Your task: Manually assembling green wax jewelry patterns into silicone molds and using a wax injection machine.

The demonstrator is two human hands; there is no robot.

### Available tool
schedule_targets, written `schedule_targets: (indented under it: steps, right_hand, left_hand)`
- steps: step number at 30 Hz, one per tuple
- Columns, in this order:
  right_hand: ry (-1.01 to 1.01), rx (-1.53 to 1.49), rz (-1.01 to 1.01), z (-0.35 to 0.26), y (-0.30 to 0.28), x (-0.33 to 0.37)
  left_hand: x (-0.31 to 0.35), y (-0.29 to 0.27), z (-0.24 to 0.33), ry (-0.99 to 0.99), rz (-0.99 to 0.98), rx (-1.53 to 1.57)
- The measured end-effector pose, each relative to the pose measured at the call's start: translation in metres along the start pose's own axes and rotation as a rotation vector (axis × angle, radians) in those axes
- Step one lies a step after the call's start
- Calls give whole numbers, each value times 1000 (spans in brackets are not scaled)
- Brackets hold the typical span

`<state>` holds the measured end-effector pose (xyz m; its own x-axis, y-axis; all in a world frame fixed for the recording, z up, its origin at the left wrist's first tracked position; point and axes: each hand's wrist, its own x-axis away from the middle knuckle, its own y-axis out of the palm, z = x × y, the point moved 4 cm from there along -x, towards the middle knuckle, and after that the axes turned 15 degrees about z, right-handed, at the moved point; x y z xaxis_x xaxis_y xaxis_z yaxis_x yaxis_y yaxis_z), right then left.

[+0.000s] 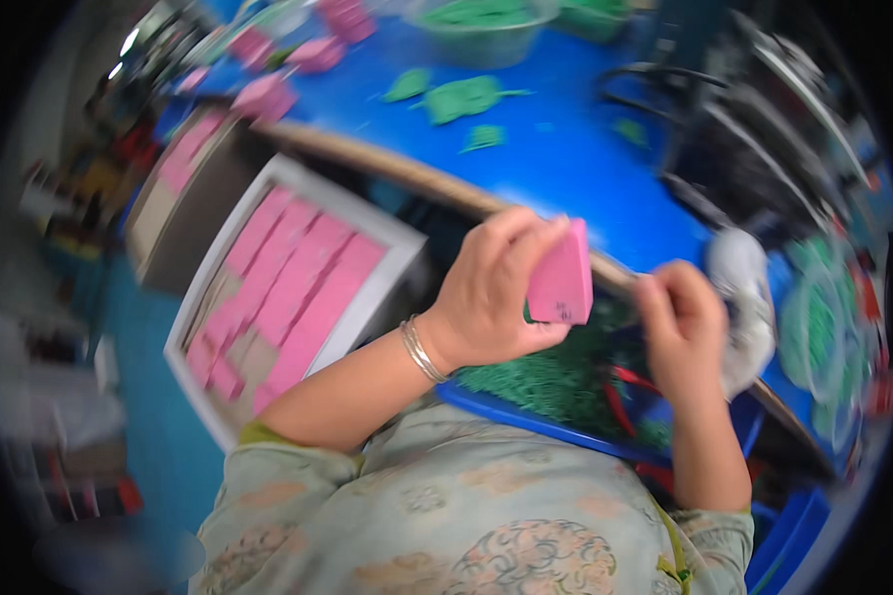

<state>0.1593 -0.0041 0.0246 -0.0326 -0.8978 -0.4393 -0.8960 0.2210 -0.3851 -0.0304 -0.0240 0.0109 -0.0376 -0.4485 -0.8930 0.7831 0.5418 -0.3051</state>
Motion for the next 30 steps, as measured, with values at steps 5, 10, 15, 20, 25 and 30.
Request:
schedule_targets:
  steps: [5,10,15,20,25,30]
  right_hand:
    - [98,-58,124,26,-20,-14]
    - [-90,8,163,25,-12,-4]
    - [-314,241,136,18,-1,-2]
    - [-421,353,114,10,8,-3]
    - [-479,385,84,7,16,-2]
    - [-479,347,67,9,15,-2]
  left_hand:
    - [65,-95,-51,-135,-3,-499]
    - [132,-226,-107,-608,32,-997]
    - [190,-321,-107,-914,-41,-1095]
    - [219,-321,-99,-1284,-40,-579]
    - [220,-332,-104,-1403,0,-539]
    - [231,-403,-124,-1272,-584,-1014]
